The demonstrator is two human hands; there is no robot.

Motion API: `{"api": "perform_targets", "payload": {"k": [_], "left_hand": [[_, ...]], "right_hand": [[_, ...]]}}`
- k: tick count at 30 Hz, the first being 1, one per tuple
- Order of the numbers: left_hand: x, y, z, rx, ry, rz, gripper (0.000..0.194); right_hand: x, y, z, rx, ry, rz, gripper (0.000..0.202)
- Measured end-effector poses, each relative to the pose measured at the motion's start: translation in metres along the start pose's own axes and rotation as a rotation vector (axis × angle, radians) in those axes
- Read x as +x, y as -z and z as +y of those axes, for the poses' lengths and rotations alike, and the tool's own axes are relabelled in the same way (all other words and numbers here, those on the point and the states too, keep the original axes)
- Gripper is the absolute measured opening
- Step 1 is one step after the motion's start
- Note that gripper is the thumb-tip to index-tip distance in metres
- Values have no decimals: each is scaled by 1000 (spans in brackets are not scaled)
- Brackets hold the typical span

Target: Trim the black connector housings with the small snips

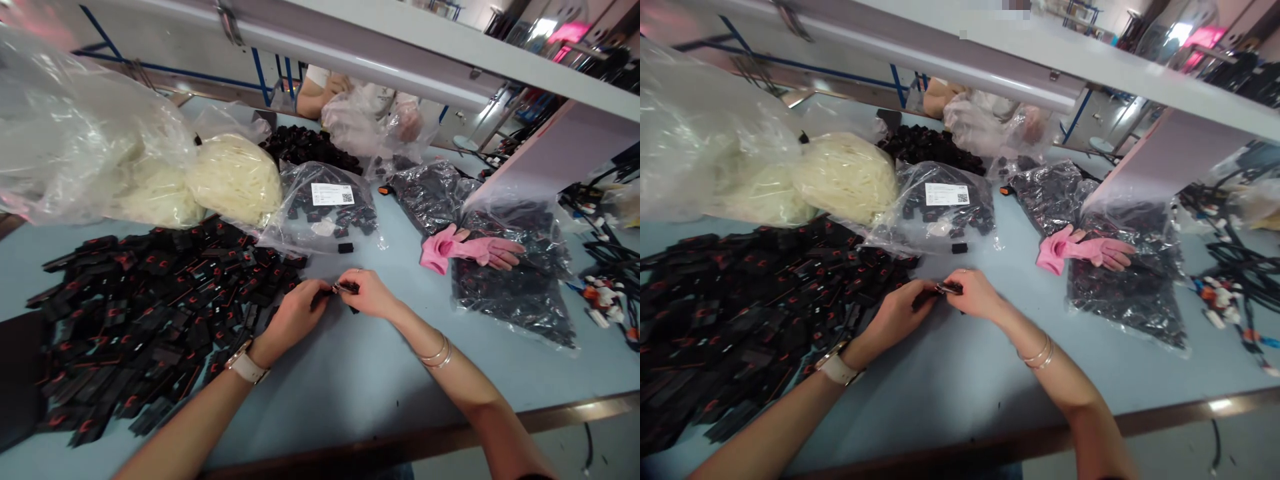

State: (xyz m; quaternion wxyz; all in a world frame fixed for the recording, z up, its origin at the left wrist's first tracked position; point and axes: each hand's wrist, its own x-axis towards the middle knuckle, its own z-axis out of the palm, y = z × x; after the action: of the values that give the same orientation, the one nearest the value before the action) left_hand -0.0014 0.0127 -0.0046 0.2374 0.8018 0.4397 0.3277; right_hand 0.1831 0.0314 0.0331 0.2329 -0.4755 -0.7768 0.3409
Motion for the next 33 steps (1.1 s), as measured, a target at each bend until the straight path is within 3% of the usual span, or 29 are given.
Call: {"api": "perform_targets", "payload": {"k": [16, 21, 26, 33], "left_hand": [[3, 3, 6, -10, 45, 5, 12], [3, 3, 5, 2, 32, 14, 13], [2, 2, 3, 9, 14, 20, 16], [3, 3, 4, 25, 23, 12, 14]], "right_hand": [[-1, -3, 4, -184, 92, -22, 18], [-2, -5, 4, -98, 41, 38, 14], [-3, -9, -2, 68, -35, 70, 24], [-5, -16, 2, 74, -29, 91, 32]]}}
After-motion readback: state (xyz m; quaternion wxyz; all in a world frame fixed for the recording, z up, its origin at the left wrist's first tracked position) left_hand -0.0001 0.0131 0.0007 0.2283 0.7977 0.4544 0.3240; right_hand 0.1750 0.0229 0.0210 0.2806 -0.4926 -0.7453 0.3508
